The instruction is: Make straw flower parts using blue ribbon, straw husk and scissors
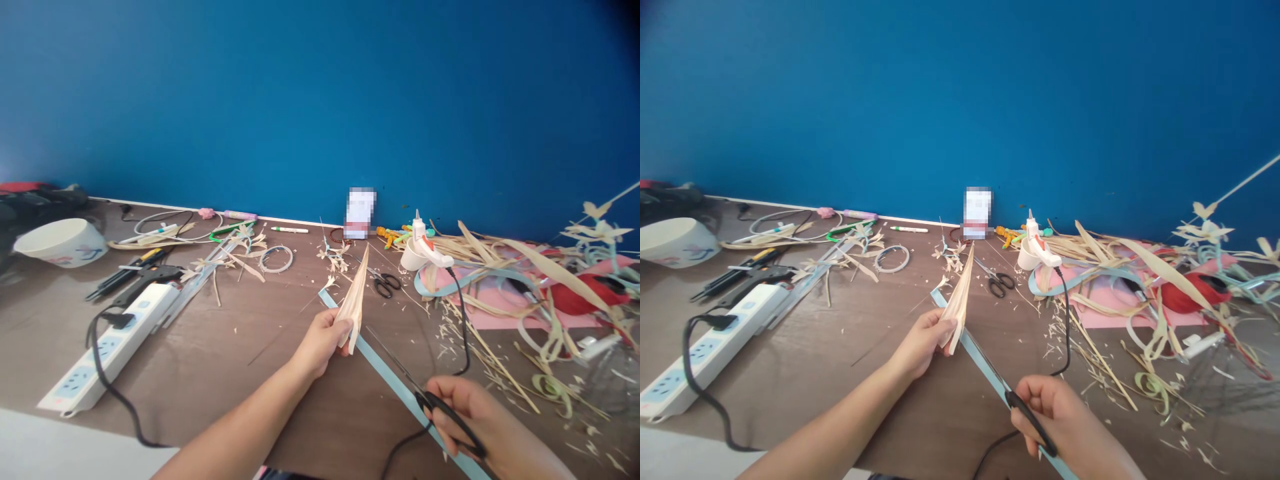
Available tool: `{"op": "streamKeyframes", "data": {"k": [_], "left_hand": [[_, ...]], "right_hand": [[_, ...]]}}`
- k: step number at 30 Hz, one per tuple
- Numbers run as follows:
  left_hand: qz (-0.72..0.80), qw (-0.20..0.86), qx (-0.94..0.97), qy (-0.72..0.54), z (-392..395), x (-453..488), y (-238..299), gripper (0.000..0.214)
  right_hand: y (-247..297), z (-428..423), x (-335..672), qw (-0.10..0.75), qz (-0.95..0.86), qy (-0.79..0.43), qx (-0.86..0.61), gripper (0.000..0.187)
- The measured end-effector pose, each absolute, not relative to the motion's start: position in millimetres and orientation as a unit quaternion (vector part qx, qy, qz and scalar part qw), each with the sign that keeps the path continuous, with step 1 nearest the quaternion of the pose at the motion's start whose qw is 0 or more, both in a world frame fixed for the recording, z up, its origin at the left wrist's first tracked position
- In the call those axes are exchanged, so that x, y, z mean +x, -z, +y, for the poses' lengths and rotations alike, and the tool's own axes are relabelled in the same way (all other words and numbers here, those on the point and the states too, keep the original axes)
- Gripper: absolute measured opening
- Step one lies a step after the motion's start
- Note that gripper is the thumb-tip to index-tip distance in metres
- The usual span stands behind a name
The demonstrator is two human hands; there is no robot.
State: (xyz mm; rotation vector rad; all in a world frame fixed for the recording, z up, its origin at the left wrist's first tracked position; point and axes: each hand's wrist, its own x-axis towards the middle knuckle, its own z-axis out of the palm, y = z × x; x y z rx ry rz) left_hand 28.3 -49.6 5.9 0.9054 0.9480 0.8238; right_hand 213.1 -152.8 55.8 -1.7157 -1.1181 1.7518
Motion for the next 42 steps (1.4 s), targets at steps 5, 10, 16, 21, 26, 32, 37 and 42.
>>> {"op": "streamKeyframes", "data": {"k": [5, 10, 16, 21, 26, 32, 37, 42], "left_hand": [[0.415, 0.71, 0.437, -0.364, -49.7, 27.4, -2.9, 0.016], [0.406, 0.711, 0.442, -0.367, -49.6, 27.2, -1.9, 0.016], [0.401, 0.708, 0.45, -0.367, -50.0, 26.3, -3.2, 0.018], [0.388, 0.716, 0.465, -0.347, -51.2, 25.8, -1.3, 0.019], [0.367, 0.736, 0.47, -0.32, -51.3, 25.2, -1.9, 0.022], [0.369, 0.735, 0.471, -0.319, -51.9, 25.3, -3.1, 0.025], [0.377, 0.731, 0.474, -0.314, -53.1, 25.4, -4.7, 0.024], [0.374, 0.738, 0.469, -0.309, -52.6, 24.0, -3.9, 0.022]], "right_hand": [[-44.9, -146.8, 209.4, 0.206, -0.396, -0.63, -0.636, 0.027], [-40.9, -143.6, 210.7, 0.212, -0.399, -0.632, -0.63, 0.024], [-41.6, -143.2, 212.3, 0.204, -0.398, -0.634, -0.631, 0.023], [-34.9, -142.9, 214.9, 0.202, -0.392, -0.649, -0.62, 0.024], [-27.4, -145.7, 219.6, 0.23, -0.384, -0.657, -0.607, 0.026], [-23.7, -147.8, 226.5, 0.262, -0.344, -0.7, -0.568, 0.031], [-22.8, -148.5, 232.1, 0.263, -0.312, -0.719, -0.562, 0.038], [-16.5, -150.8, 235.2, 0.274, -0.294, -0.729, -0.554, 0.042]]}}
